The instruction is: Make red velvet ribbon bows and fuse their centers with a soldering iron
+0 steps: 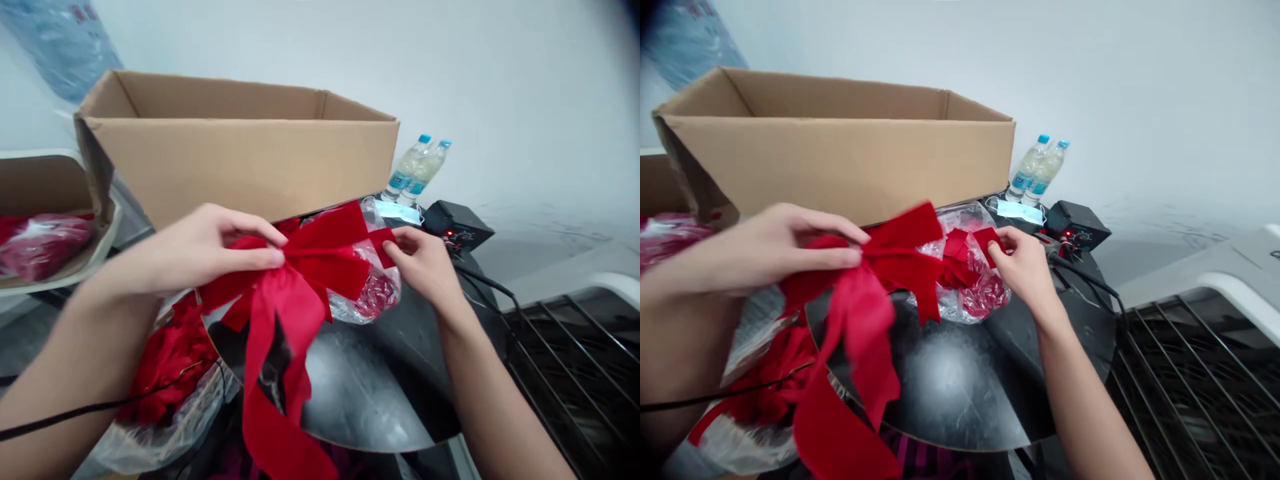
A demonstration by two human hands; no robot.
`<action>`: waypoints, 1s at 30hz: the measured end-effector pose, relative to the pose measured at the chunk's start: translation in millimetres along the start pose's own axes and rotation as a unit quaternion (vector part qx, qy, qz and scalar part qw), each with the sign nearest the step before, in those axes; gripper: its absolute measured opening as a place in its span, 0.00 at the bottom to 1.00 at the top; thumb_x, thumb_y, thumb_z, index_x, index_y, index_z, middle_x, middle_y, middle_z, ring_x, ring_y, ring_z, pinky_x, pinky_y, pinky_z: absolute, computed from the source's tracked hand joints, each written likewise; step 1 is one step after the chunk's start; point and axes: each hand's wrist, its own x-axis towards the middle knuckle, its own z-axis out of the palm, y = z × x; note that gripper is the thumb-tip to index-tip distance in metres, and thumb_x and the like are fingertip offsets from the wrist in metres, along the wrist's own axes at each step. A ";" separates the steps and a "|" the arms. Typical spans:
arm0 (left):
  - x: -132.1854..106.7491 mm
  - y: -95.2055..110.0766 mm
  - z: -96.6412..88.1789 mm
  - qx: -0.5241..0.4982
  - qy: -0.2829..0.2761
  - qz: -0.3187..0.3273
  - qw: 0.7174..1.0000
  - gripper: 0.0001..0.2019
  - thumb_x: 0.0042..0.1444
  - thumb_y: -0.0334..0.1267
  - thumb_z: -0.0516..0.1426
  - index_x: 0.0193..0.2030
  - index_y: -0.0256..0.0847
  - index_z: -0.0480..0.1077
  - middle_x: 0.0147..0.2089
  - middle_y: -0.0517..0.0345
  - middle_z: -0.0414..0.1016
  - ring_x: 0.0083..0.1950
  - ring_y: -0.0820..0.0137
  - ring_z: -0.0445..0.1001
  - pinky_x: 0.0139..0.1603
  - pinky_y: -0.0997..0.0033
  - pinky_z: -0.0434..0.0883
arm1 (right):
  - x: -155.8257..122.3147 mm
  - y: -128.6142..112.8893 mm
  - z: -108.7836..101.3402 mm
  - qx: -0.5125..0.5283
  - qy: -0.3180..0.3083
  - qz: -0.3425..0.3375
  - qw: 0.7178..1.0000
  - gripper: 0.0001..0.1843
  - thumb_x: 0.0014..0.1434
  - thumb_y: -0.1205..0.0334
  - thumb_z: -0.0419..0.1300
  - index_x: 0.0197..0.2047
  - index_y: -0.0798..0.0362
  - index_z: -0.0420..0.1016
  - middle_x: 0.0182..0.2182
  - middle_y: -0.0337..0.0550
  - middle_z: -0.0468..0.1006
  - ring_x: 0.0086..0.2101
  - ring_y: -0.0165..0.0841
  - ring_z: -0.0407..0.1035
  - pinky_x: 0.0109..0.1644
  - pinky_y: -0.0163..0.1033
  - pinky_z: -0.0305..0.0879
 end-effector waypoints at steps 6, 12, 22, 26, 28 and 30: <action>59.6 13.7 88.7 -0.007 -0.130 0.076 0.989 0.14 0.55 0.46 0.68 0.46 0.42 0.83 0.48 0.55 0.86 0.49 0.62 0.82 0.55 0.64 0.75 | -8.7 16.2 -22.4 0.333 0.089 -0.042 0.938 0.06 0.59 0.63 0.70 0.41 0.45 0.82 0.41 0.42 0.86 0.43 0.40 0.81 0.48 0.46 0.80; 69.4 15.9 127.8 -0.359 -0.171 -0.036 0.917 0.16 0.60 0.47 0.66 0.45 0.36 0.79 0.40 0.49 0.86 0.41 0.63 0.86 0.44 0.64 0.83 | -30.9 7.6 -3.4 0.340 0.017 -0.167 0.925 0.07 0.61 0.69 0.68 0.36 0.45 0.84 0.61 0.43 0.75 0.62 0.45 0.69 0.64 0.51 0.71; 72.3 -6.3 139.8 -0.425 -0.086 -0.039 0.900 0.11 0.59 0.36 0.68 0.43 0.38 0.71 0.24 0.62 0.81 0.21 0.70 0.80 0.21 0.77 0.79 | -40.5 9.0 13.1 0.485 -0.135 0.056 0.862 0.22 0.61 0.55 0.72 0.56 0.47 0.76 0.34 0.38 0.82 0.28 0.32 0.79 0.36 0.37 0.80; 68.7 -6.0 135.7 -0.396 -0.129 -0.052 0.908 0.10 0.64 0.38 0.63 0.48 0.41 0.67 0.21 0.64 0.79 0.18 0.66 0.79 0.15 0.75 0.77 | -44.5 6.2 13.8 0.411 -0.054 0.017 0.910 0.04 0.64 0.65 0.67 0.42 0.49 0.78 0.33 0.38 0.77 0.26 0.28 0.75 0.28 0.33 0.76; 66.8 -5.2 135.2 -0.397 -0.139 -0.029 0.907 0.10 0.62 0.34 0.65 0.46 0.40 0.69 0.31 0.58 0.85 0.31 0.62 0.86 0.29 0.68 0.85 | -46.9 7.3 13.1 0.329 -0.019 -0.041 0.943 0.05 0.64 0.68 0.65 0.43 0.49 0.79 0.39 0.41 0.76 0.31 0.30 0.76 0.28 0.34 0.75; 64.8 -4.5 135.7 -0.370 -0.126 0.015 0.920 0.12 0.56 0.30 0.68 0.46 0.40 0.74 0.41 0.56 0.86 0.41 0.63 0.87 0.41 0.69 0.85 | -48.6 7.9 11.8 0.236 0.006 -0.106 0.966 0.08 0.62 0.71 0.65 0.43 0.49 0.79 0.44 0.44 0.75 0.34 0.30 0.75 0.28 0.34 0.73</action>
